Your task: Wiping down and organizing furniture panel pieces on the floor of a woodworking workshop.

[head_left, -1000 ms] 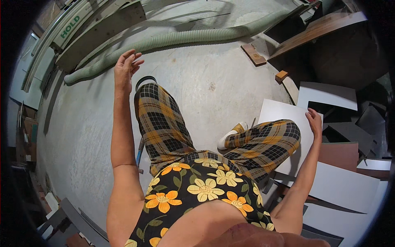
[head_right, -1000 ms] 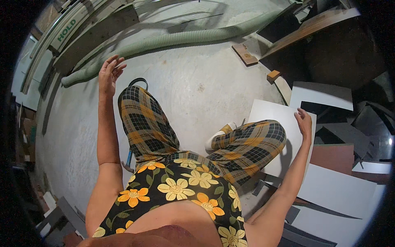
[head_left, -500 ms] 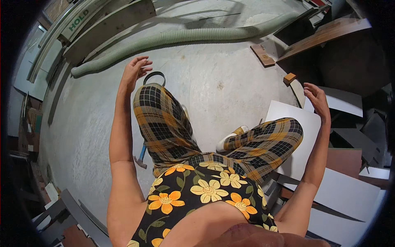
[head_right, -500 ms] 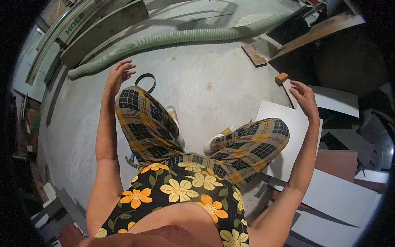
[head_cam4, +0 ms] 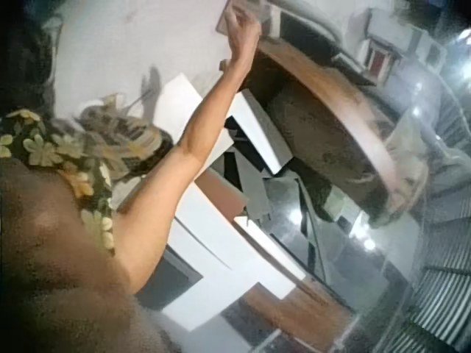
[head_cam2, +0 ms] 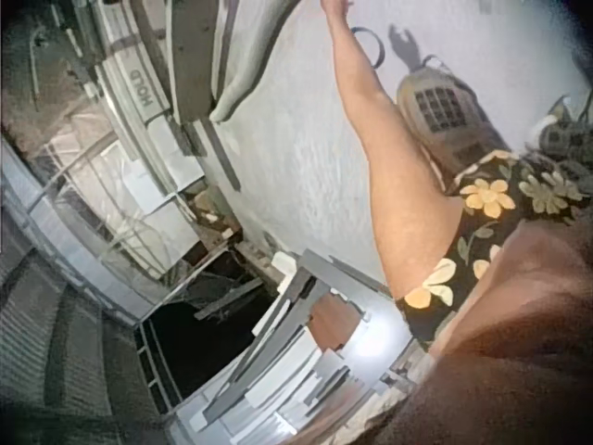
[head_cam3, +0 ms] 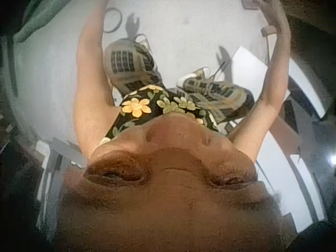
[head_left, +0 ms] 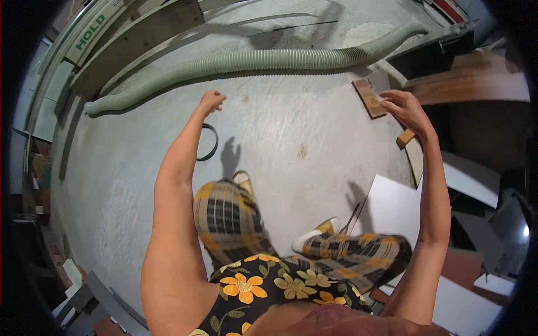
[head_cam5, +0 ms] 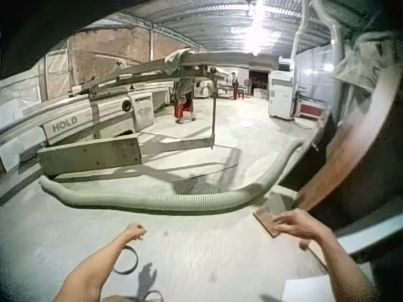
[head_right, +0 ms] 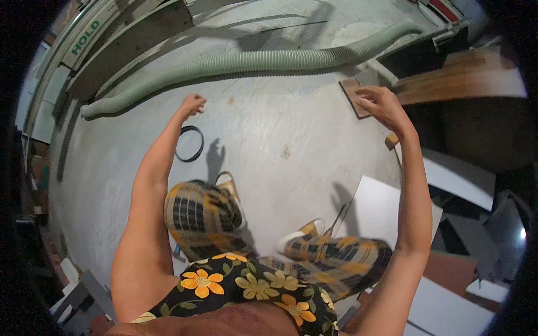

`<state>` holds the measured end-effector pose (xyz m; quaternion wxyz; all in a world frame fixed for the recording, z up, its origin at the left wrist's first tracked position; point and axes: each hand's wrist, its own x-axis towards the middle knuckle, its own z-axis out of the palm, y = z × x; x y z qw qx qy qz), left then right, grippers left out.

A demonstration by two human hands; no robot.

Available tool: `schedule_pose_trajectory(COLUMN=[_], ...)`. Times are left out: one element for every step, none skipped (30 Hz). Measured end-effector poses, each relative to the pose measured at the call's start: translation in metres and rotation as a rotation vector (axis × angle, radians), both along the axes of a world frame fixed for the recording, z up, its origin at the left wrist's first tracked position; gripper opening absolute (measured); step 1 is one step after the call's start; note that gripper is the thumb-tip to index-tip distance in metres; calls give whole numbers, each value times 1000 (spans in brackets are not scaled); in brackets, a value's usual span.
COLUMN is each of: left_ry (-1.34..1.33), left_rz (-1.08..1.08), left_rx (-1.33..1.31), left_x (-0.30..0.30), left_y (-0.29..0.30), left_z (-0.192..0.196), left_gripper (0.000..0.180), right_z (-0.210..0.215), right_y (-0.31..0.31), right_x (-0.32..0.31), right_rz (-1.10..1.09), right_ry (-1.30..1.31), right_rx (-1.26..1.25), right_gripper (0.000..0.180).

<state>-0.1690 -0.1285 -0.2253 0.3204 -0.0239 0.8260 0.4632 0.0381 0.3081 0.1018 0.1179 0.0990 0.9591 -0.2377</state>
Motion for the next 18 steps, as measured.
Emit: schedule_pose_trajectory(left_ry=[0,-4,142,294,269,224,163,103,2,-105,-161,-218,-285,-339,-397,-456,-447,-500], left_rz=[-78,-71,-134,-196,-177,-189,-149,-106,-86,-30,50,130,152,206,259,311,305,336], left_rx=[-191,-175,-297,-417,-404,-379,-371,-372,-465,-493,-544,-596,-581,-574,-564,-551,-537,-550], left_x=[-14,-25,-28,-30,-30,-27,-28,-27,-25,-24,-25,-28,-19,-36,-42,-48,-58,-69], left_y=[0,2,-1,-3,-8,-16,-2,5,-25,-56,-52,-50,-19,-7,-12,-15,-7,5], left_z=[-22,-46,-72,-96,-119,-134,-143,-151,-163,-170,-171,-170,-177,-159,-152,-148,-138,-128], left_gripper=[48,48,54,59,65,71,77,83,92,101,109,116,122,127,131,134,134,136], right_z=[4,6,6,11,13,13,5,0,-5,-7,-5,-4,-10,-1,-2,-2,2,9], right_y=[-1,-2,-7,-14,-21,-31,-27,-27,-48,-62,-66,-69,-55,-53,-53,-54,-51,-49], right_x=[-31,-58,-83,-107,-126,-143,-159,-176,-189,-202,-213,-226,-221,-242,-258,-273,-290,-308], right_rz=[75,149,158,147,138,122,148,179,204,211,210,209,187,177,180,183,189,182], right_ry=[38,80,67,105,154,132,138,145,138,112,54,-4,-23,-11,22,53,62,69], right_rx=[27,55,61,-22,-111,-103,-47,-1,-53,-102,-69,-38,-2,28,13,-2,11,27], right_gripper=[35,34,34,33,32,32,32,32,31,30,32,33,34,34,33,32,32,32])
